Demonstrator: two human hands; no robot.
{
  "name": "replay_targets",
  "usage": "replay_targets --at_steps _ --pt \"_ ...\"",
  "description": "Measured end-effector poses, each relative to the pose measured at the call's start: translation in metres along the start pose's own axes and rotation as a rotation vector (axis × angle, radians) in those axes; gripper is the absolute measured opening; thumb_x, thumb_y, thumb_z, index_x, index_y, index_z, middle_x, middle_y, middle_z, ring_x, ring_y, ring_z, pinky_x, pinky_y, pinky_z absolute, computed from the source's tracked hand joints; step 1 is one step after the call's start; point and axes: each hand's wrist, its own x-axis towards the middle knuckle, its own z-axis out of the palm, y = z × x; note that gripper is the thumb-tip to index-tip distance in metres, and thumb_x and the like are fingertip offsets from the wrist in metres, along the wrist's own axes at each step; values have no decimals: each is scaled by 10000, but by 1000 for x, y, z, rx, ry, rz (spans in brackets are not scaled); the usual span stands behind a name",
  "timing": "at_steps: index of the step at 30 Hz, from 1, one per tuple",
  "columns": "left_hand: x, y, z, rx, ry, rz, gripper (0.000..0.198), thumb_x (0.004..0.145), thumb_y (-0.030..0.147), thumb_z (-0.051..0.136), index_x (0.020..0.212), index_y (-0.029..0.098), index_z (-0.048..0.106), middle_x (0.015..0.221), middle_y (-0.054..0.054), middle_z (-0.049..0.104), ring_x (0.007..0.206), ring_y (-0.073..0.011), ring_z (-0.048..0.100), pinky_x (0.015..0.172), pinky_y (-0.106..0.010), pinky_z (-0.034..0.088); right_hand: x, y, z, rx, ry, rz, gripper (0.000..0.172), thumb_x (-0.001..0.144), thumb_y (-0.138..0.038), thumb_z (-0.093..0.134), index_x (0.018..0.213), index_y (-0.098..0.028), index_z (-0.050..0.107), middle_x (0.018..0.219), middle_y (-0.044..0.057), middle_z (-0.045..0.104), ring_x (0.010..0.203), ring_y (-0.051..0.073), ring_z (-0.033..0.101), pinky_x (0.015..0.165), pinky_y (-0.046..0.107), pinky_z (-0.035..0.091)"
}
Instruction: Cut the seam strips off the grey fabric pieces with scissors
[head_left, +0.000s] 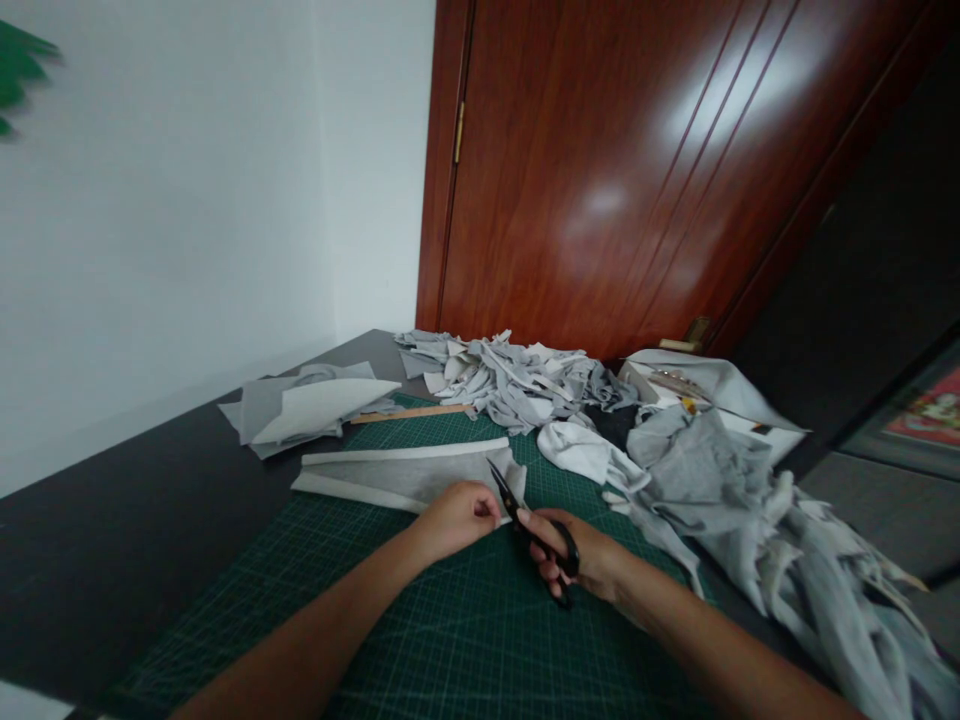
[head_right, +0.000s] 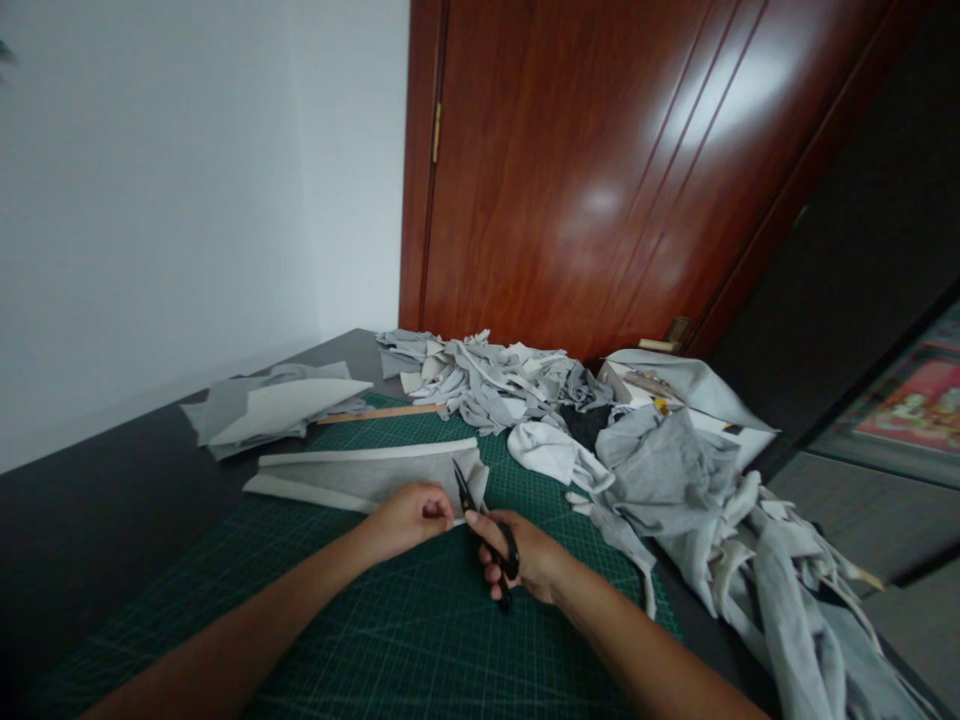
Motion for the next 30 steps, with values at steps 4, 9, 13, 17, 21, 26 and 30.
replay_targets --at_steps 4,9,13,17,21,26,30 --pt "-4 5 8 -127 -244 -97 104 763 216 567 788 161 651 607 37 583 530 -115 538 522 -212 430 -23 10 -8 -22 -10 6 591 674 -734 652 824 -188 485 543 -103 446 367 31 374 328 151 402" --pt "4 2 -7 369 92 37 164 860 206 515 782 175 656 781 -15 654 776 -165 605 743 -257 453 -40 17 -13 -30 -6 32 578 678 -723 656 802 -198 450 567 -99 450 387 36 389 341 161 426" --pt "8 -6 -19 685 148 78 180 867 133 490 898 168 664 969 -67 642 995 -205 572 920 -308 424 -36 18 -15 -58 -16 13 562 702 -722 633 799 -196 459 579 -88 466 398 47 420 347 168 429" --pt "6 -12 -13 830 181 64 289 895 187 481 1162 184 594 1238 -103 582 1194 -251 484 1056 -427 342 -31 18 -17 -64 -24 26 564 702 -723 633 811 -195 469 590 -83 488 398 55 452 343 166 413" --pt "7 -16 -7 888 184 -40 464 943 371 428 1367 184 458 1460 -131 441 1408 -335 256 1119 -631 112 -31 16 -20 -59 -72 44 560 724 -721 618 829 -188 481 587 -76 509 399 58 480 341 153 395" --pt "9 -17 -10 895 116 -111 712 907 606 391 1443 137 384 1540 -146 310 1455 -384 78 1109 -668 -1 -27 8 -20 -53 -108 83 607 697 -756 613 859 -183 493 600 -60 533 432 76 521 367 172 451" --pt "9 -15 -11 894 111 -116 778 893 644 376 1462 113 351 1545 -154 291 1460 -371 52 1115 -654 -14 -17 1 -18 -61 -113 106 584 715 -736 618 873 -188 493 605 -64 530 440 77 523 388 190 486"
